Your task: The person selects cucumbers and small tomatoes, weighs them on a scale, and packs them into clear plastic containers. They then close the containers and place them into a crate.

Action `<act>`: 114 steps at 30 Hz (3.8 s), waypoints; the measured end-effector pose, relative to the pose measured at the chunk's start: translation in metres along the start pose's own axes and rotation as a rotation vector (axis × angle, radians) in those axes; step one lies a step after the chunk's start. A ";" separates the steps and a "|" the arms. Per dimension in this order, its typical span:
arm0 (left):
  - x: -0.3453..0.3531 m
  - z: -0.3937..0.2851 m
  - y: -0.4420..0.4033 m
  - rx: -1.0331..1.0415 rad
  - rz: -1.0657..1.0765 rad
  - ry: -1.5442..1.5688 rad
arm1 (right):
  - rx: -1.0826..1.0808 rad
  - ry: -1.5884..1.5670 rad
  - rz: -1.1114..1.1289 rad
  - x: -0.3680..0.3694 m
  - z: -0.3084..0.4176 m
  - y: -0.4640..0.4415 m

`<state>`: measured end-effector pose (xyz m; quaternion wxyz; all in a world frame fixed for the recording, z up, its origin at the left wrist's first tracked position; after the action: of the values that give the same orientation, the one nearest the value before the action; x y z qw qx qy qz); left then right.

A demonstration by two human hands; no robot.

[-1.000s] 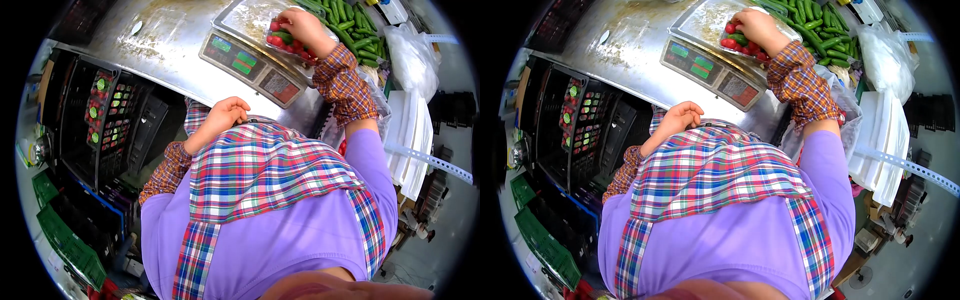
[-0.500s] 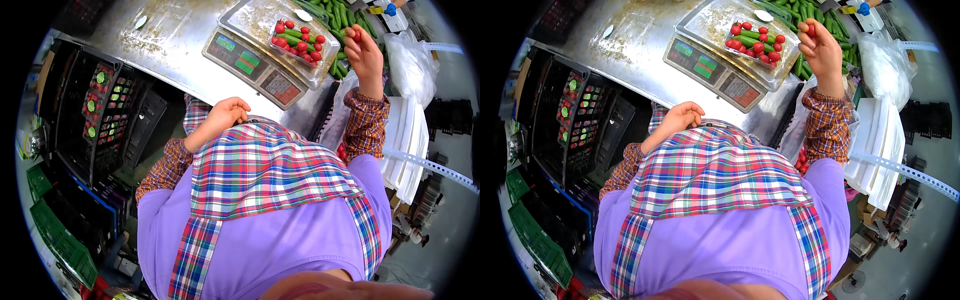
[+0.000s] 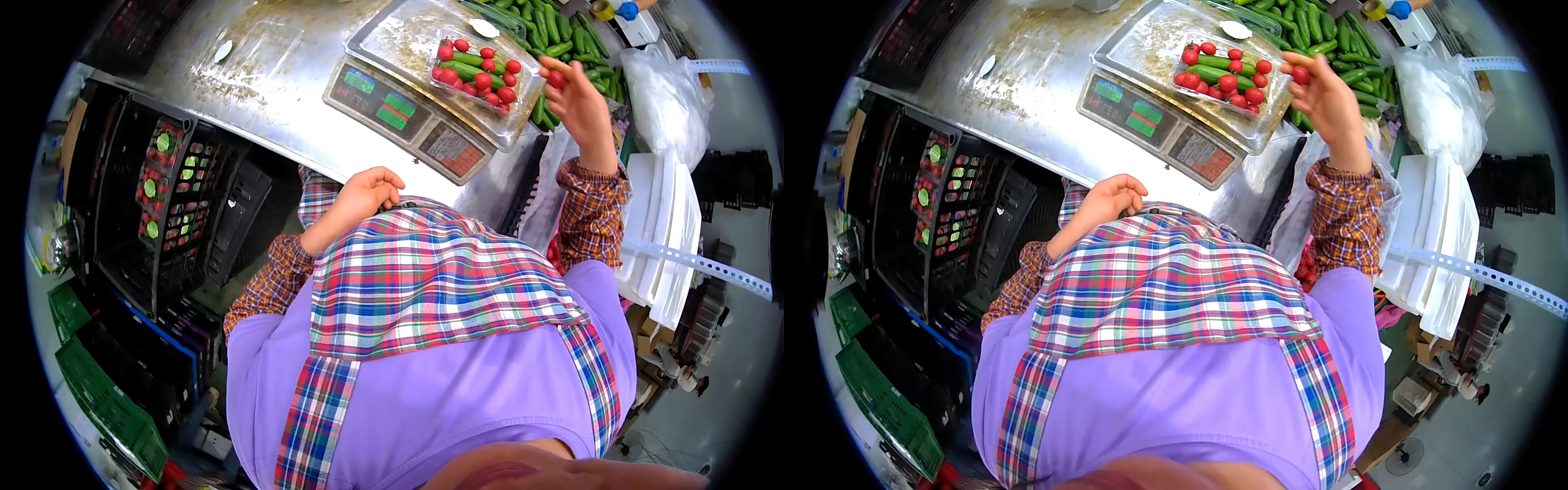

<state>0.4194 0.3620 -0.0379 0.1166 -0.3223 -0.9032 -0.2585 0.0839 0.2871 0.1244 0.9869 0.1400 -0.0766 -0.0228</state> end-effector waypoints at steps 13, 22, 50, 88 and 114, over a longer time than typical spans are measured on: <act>0.003 -0.003 -0.003 -0.026 -0.013 0.050 | -0.099 0.417 0.089 -0.004 -0.021 -0.005; -0.011 -0.011 -0.012 -0.072 0.008 -0.005 | -0.073 0.267 -0.320 -0.109 -0.028 0.083; -0.029 -0.176 -0.197 0.558 0.029 -0.703 | -0.050 0.220 -0.348 -0.097 -0.037 0.134; -0.008 -0.125 -0.138 0.025 -0.120 -0.095 | 0.276 -0.055 0.079 -0.036 -0.112 0.000; 0.034 -0.060 0.075 0.222 -0.039 0.613 | 0.040 0.209 0.596 0.077 -0.115 0.128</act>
<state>0.4442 0.3973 0.0548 0.4127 -0.1974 -0.8547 -0.2455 0.1811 0.4365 0.0621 0.9498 0.1321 -0.0129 0.2834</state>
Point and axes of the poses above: each hand's wrist, its own y-axis away from the middle knuckle, its own x-axis out of the palm, z = x × y, the point moved 1 cm from there along -y, towards the middle knuckle, and after that the axes turned 7 degrees about y, right-handed, at the moved point
